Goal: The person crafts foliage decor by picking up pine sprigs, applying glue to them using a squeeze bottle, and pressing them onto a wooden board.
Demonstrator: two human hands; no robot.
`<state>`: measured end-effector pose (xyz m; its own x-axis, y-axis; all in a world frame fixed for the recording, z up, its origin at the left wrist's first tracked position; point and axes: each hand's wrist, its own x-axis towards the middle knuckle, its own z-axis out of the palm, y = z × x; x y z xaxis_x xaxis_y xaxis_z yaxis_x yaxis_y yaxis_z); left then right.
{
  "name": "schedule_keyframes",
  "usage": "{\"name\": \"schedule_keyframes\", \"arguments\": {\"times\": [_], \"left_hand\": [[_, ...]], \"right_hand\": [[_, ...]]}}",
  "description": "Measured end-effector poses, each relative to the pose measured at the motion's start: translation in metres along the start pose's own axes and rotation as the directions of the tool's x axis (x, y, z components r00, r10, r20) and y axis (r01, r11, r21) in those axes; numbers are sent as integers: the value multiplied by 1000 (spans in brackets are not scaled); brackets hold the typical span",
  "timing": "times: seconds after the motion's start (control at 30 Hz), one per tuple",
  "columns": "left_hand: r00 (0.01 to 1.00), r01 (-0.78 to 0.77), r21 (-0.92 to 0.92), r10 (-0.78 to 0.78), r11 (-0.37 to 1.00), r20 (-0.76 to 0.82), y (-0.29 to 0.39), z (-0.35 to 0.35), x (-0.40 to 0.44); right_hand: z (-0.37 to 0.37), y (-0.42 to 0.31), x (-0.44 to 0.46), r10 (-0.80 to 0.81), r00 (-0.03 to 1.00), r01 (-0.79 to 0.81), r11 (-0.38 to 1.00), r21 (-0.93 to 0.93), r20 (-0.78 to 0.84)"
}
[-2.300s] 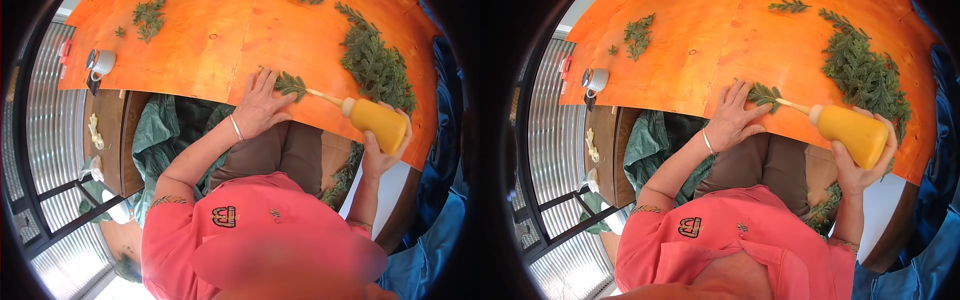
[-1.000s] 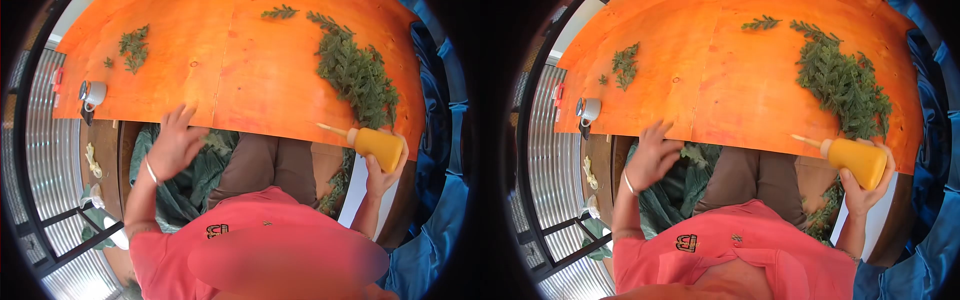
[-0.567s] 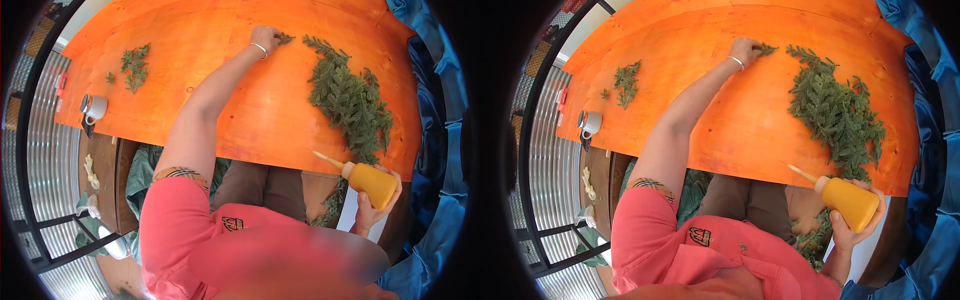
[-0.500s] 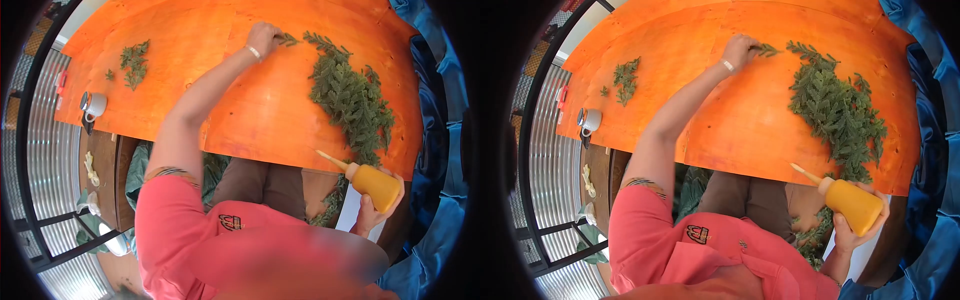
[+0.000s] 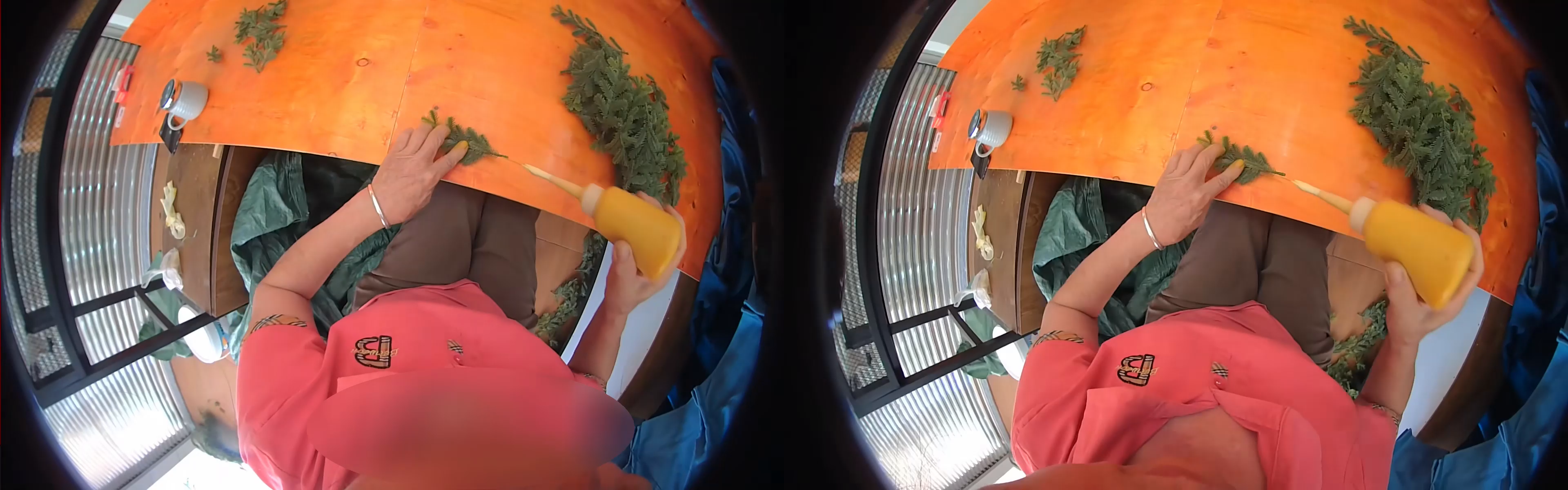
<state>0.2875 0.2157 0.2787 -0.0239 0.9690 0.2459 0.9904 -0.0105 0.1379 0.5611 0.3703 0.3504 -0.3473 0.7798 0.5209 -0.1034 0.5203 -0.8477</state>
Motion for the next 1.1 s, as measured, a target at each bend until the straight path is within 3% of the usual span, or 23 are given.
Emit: {"name": "schedule_keyframes", "arguments": {"times": [0.1, 0.2, 0.37, 0.47, 1.1], "left_hand": [[1000, 8, -54, -9, 998, -13, 0, 4, -2], [996, 61, 7, -61, 998, -60, 6, 0, -4], [997, 72, 19, -72, 997, 4, 1, -4, -3], [998, 58, 10, -58, 998, 27, 0, -5, 0], [996, 17, -1, -17, 1000, 90, -2, 2, 4]], "right_hand": [[19, 2, 4, -25, 995, 30, 999, -44, 92], [36, 3, 4, -31, 984, 28, 999, 21, 176], [61, 5, 6, -103, 959, 92, 994, 53, 264], [73, 7, 4, -82, 961, 57, 993, 104, 265], [71, 2, 3, -119, 932, 154, 985, -75, 343]]}}
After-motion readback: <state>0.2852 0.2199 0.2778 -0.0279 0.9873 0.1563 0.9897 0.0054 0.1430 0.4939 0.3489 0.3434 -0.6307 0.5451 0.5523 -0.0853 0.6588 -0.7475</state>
